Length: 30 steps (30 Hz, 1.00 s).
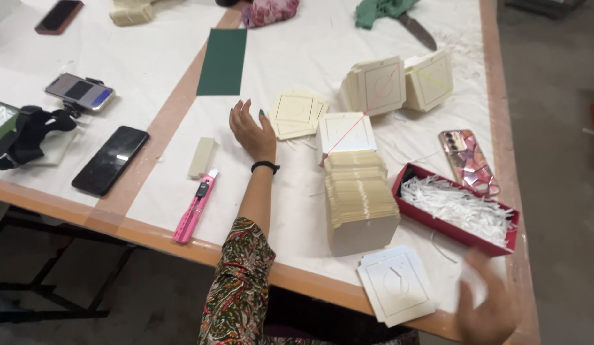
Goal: The recorder is folding and checking small cardboard or cardstock cutout panels, possibly for packaging or card display.
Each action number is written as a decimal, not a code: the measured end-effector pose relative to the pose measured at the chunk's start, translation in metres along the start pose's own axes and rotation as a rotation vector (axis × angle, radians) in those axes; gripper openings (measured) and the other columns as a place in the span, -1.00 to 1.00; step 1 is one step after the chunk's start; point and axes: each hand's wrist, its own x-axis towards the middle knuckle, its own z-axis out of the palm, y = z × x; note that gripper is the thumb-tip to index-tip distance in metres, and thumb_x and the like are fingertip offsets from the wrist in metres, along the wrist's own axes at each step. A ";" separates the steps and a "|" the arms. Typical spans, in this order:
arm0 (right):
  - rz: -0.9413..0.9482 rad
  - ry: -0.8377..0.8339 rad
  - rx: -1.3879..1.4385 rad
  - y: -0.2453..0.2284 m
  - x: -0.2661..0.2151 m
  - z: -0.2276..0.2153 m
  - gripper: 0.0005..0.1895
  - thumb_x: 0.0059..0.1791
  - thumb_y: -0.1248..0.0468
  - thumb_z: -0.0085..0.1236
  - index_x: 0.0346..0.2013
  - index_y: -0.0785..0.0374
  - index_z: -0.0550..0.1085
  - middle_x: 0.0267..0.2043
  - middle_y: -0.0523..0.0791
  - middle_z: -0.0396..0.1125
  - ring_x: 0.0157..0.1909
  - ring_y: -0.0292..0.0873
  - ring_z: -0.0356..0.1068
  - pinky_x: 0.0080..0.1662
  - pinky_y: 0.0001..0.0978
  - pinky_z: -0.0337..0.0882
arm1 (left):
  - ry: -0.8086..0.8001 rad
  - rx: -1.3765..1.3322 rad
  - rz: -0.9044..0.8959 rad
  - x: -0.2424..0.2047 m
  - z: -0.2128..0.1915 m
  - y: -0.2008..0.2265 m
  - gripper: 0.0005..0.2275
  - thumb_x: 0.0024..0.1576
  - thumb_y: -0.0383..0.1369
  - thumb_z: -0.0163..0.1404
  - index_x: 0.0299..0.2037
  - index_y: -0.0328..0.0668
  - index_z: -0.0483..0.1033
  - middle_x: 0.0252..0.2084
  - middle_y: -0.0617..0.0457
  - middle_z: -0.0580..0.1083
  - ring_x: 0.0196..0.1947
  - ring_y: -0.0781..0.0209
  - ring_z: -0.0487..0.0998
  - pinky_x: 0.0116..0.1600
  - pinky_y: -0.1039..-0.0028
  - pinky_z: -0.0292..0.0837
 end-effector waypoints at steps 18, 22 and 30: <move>0.268 -0.679 -0.677 0.229 0.216 0.162 -0.06 -0.22 -0.31 0.31 0.36 0.01 0.40 0.12 0.24 0.32 0.15 0.29 0.33 0.12 0.03 0.36 | -0.010 -0.130 -0.035 0.008 0.006 0.001 -0.66 0.16 -0.45 0.00 0.16 -0.24 0.38 0.17 -0.02 0.46 0.26 -0.04 0.37 0.35 0.15 0.20; 0.324 -0.743 -0.616 0.244 0.237 0.146 -0.10 -0.22 -0.24 0.32 0.36 -0.02 0.42 0.06 0.19 0.42 0.09 0.25 0.43 0.11 0.00 0.40 | -0.090 -0.148 -0.126 0.010 0.005 0.001 -0.68 0.17 -0.45 -0.02 0.15 -0.20 0.43 0.15 -0.05 0.45 0.23 -0.05 0.38 0.30 0.20 0.24; 0.773 -0.536 0.347 0.394 0.253 0.118 -0.55 0.24 0.13 0.02 0.31 0.40 0.43 0.08 -0.03 0.44 -0.04 -0.20 0.43 -0.06 -0.40 0.41 | -0.076 -0.159 -0.138 0.010 0.007 0.001 -0.70 0.19 -0.45 -0.04 0.15 -0.20 0.43 0.13 -0.02 0.47 0.18 -0.01 0.42 0.27 0.22 0.28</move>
